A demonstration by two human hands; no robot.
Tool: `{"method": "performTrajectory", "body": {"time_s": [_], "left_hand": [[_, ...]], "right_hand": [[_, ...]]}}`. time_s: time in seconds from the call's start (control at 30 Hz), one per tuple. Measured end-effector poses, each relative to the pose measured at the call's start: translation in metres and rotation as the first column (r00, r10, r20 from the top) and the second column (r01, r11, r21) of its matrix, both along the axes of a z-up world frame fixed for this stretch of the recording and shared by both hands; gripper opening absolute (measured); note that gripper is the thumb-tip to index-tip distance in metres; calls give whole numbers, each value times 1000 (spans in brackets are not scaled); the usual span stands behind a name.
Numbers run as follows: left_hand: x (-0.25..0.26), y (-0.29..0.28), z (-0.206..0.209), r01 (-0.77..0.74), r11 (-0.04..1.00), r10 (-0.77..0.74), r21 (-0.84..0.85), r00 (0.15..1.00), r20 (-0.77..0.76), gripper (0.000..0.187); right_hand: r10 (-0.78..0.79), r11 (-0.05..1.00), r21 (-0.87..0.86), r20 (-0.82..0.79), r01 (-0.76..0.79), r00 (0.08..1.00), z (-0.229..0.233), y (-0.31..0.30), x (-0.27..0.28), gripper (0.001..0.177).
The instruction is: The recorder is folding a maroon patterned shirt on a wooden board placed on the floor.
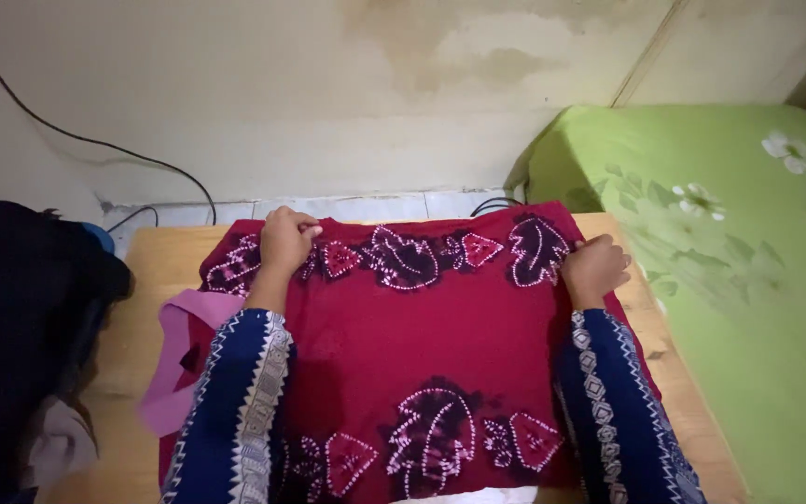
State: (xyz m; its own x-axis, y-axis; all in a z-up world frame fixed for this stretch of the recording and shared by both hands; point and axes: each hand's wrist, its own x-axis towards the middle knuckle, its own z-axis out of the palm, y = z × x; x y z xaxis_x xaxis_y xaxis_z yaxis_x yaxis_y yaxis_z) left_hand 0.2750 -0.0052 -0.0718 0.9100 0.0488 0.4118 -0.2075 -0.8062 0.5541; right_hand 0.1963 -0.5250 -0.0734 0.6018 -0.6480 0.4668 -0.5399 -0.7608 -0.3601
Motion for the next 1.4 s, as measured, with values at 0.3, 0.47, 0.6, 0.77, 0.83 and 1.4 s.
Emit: {"method": "performTrajectory", "body": {"time_s": [0.3, 0.47, 0.6, 0.77, 0.83, 1.4], "left_hand": [[-10, -16, -1, -169, 980, 156, 105, 981, 117, 13], [-53, -54, 49, -90, 970, 111, 224, 990, -84, 54], [-97, -88, 61, 208, 934, -108, 290, 939, -326, 75], [-116, -101, 25, 257, 903, -117, 344, 918, -379, 83], [-118, -96, 15, 281, 890, -134, 359, 914, -383, 81], [-87, -37, 33, 61, 893, 190, 445, 846, -497, 79]], "right_hand": [[26, 998, -61, -18, -27, 1000, -22, -36, 2, 31], [188, 932, -328, 69, -155, 980, 31, 28, -11, 36], [716, 684, -238, 33, -690, 698, 51, 105, -15, 29], [962, 262, 21, -82, -965, 259, 53, 199, -40, 51], [976, 161, 73, -159, -984, 148, 45, 207, -40, 55], [588, 774, 76, -457, -629, 667, 15, 75, 16, 76]]}}
